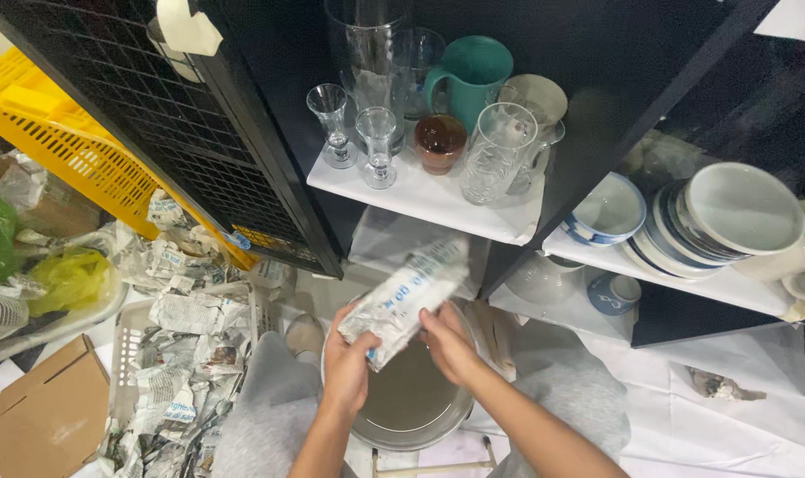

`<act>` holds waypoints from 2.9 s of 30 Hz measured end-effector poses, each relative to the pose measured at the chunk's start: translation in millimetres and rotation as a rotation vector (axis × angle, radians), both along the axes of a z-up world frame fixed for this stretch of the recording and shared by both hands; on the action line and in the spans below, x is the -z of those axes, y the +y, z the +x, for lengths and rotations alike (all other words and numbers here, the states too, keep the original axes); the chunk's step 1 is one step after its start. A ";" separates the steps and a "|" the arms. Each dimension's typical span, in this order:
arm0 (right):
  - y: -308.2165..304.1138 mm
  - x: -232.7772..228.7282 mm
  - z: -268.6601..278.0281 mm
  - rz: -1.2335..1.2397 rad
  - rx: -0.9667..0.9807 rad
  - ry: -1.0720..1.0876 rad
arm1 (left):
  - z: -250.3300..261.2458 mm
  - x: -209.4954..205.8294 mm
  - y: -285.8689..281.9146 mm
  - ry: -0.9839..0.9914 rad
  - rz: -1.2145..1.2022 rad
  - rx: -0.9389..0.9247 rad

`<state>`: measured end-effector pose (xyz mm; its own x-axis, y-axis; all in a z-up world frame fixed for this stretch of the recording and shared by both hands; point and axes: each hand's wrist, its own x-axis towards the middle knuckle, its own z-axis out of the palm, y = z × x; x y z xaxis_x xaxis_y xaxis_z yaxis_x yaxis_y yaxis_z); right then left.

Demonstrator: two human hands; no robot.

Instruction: The person sits on the floor and unwraps several ceramic items from newspaper. They remove a blue-and-white bowl and a clear glass, placing them on a nearby shelf. The person continues to unwrap additional items and places them on the shelf.

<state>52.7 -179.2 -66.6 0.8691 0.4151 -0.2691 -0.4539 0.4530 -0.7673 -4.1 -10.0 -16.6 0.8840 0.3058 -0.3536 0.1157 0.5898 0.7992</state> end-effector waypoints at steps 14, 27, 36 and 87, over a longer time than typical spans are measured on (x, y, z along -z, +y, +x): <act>-15.6 -37.9 18.0 0.086 0.244 0.234 | -3.9 -12.7 -9.7 0.004 -0.066 0.211; -11.4 -35.5 7.7 -0.120 0.338 0.015 | 0.2 -19.8 -32.4 0.141 0.188 0.160; -15.0 -40.2 12.7 -0.006 0.385 0.169 | -2.1 0.5 -20.8 -0.141 -0.149 -0.003; -31.6 -46.7 12.7 -0.350 -0.104 0.004 | -9.6 1.4 -4.4 0.063 0.281 0.830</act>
<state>65.3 -210.8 -19.9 0.8255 0.3835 -0.4141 -0.4874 0.1144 -0.8657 -13.6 -14.4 -18.1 0.8412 -0.3437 -0.4174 0.4685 0.0779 0.8800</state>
